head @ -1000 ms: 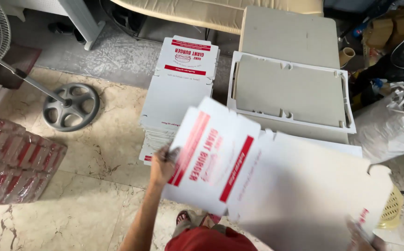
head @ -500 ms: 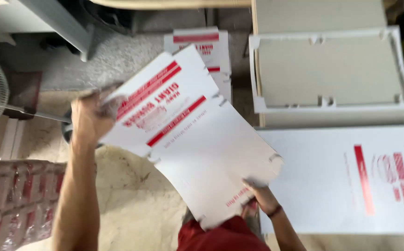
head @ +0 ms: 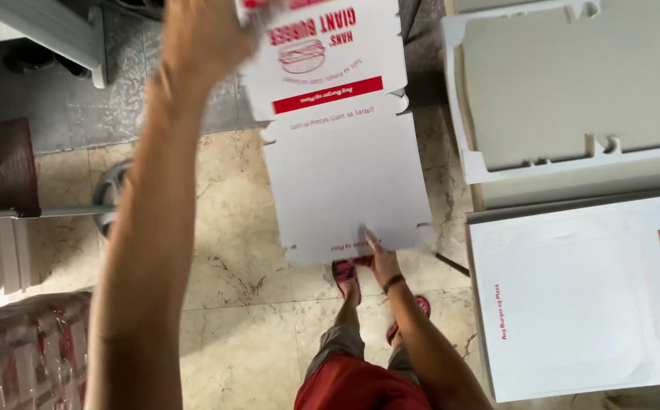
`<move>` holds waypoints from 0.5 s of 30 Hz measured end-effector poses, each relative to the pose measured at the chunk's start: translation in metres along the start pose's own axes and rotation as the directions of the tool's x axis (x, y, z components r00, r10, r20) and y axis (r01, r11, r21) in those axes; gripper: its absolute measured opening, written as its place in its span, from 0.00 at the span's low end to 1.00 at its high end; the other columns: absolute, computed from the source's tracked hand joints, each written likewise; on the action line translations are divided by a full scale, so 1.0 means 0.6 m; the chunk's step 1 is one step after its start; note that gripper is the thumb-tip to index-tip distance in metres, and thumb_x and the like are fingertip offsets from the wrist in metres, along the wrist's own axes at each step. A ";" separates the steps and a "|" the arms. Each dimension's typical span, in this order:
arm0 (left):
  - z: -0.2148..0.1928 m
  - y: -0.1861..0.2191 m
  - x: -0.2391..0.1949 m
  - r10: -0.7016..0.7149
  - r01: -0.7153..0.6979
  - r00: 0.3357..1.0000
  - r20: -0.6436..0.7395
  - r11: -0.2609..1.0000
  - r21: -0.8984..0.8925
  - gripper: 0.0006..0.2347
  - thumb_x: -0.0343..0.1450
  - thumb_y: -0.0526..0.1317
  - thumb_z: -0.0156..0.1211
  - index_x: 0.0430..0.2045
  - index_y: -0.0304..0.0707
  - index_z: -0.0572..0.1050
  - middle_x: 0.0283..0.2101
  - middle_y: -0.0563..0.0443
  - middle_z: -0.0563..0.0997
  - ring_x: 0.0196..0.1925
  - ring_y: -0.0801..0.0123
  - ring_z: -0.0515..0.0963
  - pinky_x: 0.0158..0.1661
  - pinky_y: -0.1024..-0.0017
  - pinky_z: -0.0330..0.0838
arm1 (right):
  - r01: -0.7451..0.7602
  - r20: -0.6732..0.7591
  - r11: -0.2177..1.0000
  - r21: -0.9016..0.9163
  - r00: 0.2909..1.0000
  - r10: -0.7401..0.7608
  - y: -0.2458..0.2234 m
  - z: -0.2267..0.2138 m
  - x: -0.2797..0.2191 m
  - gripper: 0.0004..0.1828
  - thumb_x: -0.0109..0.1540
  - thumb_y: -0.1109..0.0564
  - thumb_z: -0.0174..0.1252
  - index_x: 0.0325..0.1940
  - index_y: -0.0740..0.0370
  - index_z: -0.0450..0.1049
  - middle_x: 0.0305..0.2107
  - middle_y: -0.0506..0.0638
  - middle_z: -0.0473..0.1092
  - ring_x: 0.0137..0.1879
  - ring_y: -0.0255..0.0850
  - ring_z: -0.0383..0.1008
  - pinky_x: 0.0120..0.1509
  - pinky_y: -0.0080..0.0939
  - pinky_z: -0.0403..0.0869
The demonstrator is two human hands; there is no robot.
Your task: Stripping waste material from die-cut cardboard sheets and folding them into burger boxes before stacking them.
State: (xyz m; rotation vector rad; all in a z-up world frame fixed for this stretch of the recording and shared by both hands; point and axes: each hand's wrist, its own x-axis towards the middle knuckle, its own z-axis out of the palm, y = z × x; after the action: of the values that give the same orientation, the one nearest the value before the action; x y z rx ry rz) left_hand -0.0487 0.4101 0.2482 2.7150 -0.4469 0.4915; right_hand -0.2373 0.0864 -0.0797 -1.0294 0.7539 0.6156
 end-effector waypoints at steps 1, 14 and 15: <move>0.018 0.003 -0.009 0.017 -0.018 0.999 -0.033 0.999 -0.045 0.26 0.83 0.36 0.59 0.71 0.40 0.50 0.71 0.38 0.62 0.70 0.47 0.71 0.64 0.46 0.71 | -0.100 -0.026 0.995 -0.022 0.995 0.099 -0.012 0.015 0.003 0.43 0.61 0.47 0.65 0.76 0.63 0.56 0.50 0.64 0.65 0.45 0.66 0.76 0.47 0.64 0.83; 0.274 0.328 -0.796 -0.613 0.978 -0.199 0.764 -0.178 0.112 0.37 0.68 0.44 0.69 0.72 0.60 0.53 0.76 0.54 0.56 0.67 0.44 0.73 0.60 0.54 0.77 | -0.380 -0.005 0.921 0.084 0.924 0.382 -0.041 0.020 0.038 0.33 0.60 0.45 0.65 0.59 0.72 0.68 0.45 0.71 0.74 0.42 0.63 0.79 0.51 0.55 0.82; 0.284 0.344 -0.810 -0.608 0.978 -0.200 0.768 -0.171 0.120 0.37 0.68 0.44 0.69 0.72 0.60 0.53 0.76 0.54 0.56 0.67 0.44 0.73 0.60 0.54 0.77 | -0.380 -0.011 0.920 0.094 0.924 0.382 -0.038 -0.001 0.042 0.33 0.60 0.45 0.65 0.59 0.72 0.68 0.45 0.71 0.74 0.42 0.63 0.79 0.51 0.55 0.82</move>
State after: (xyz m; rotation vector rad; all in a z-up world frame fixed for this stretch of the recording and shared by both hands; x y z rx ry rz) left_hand -0.5084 0.2780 -0.0326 1.6138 1.1950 -0.9242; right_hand -0.2053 0.0797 -0.0880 -0.8134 1.0113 0.8939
